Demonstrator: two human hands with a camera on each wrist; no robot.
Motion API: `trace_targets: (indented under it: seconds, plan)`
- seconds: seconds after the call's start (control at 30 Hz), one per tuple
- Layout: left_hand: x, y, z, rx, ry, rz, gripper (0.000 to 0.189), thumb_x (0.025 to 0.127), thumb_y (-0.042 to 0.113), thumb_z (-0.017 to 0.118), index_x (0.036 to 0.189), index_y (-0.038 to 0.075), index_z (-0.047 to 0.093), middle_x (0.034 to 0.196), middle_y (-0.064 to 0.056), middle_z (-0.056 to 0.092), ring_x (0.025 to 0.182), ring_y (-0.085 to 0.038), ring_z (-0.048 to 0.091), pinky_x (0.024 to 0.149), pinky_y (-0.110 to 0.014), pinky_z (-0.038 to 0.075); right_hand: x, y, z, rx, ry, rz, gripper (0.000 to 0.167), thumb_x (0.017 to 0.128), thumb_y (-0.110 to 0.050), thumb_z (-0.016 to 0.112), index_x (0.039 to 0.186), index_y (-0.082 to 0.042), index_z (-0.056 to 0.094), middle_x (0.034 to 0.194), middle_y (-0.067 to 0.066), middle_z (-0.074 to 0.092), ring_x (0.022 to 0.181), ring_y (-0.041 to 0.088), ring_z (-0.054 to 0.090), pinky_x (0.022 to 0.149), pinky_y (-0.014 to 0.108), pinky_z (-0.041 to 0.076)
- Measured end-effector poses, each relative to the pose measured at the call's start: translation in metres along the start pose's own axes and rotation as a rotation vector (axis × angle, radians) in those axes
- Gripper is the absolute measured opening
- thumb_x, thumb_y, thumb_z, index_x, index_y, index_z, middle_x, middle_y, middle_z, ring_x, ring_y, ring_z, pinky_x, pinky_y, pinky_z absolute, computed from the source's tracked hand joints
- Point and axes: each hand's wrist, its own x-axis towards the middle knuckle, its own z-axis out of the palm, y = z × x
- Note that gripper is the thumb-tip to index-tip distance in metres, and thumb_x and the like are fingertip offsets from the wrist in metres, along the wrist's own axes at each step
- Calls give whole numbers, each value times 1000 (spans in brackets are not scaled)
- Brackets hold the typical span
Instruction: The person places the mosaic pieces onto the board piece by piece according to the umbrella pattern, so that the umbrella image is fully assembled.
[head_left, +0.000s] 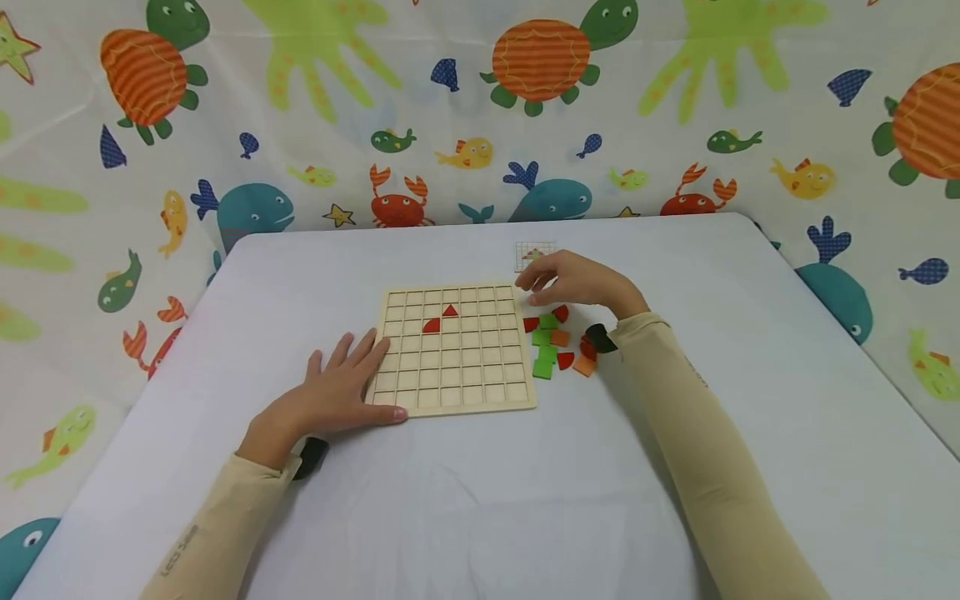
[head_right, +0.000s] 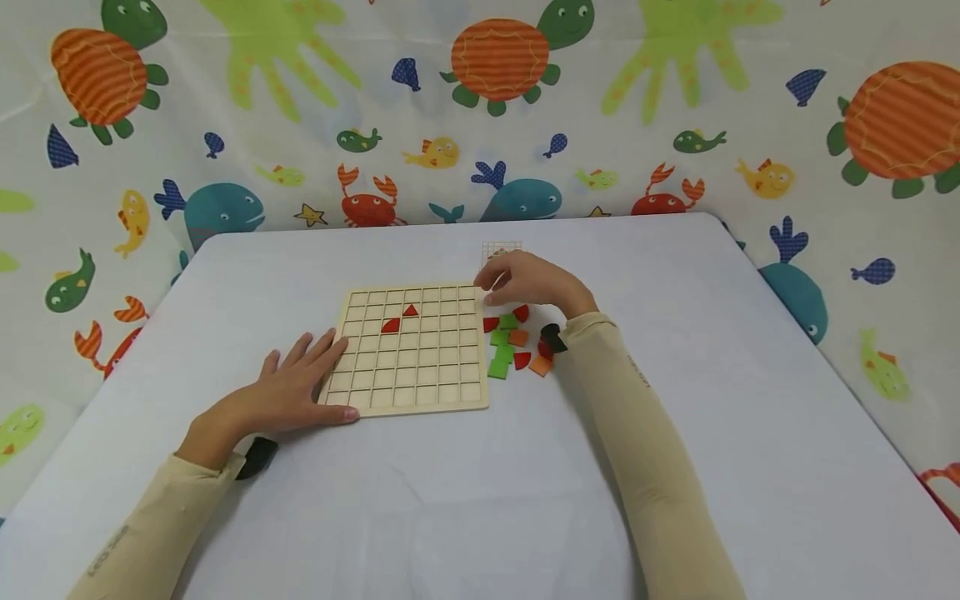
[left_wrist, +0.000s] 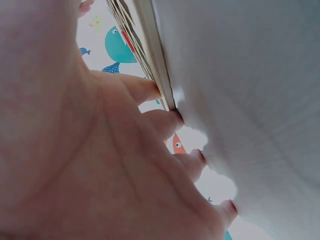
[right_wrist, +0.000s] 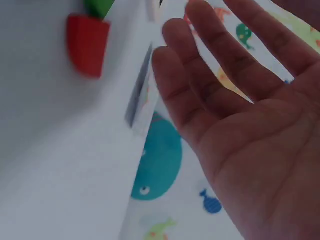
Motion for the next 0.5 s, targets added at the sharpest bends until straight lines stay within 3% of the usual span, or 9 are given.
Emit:
trace_targets:
  seconds: [0.2,0.33,0.5]
  plan:
    - [-2,1,-1,-1,5,7,123,85,71,76,171,4,20,177,-25,7,159,-55,-4,116,-80,-5,-3,26,0,79,-45,105,37,99,-17,74,134,-5,72,134,12,68,125,33,57,109,51,48]
    - [-1,0,-2,5,6,10,123,86,72,76,171,4,19,177,-24,7,159,-54,-4,117,-79,-5,-3,41,5,110,-58,120,32,97,-16,77,129,-9,75,136,11,65,126,32,51,111,50,42]
    - [0,-1,0,1,6,9,123,85,73,76,171,5,19,177,-24,6,159,-54,-5,116,-79,-6,-3,42,7,71,-89,123,26,94,-13,79,120,-9,75,128,13,59,122,34,47,105,49,43]
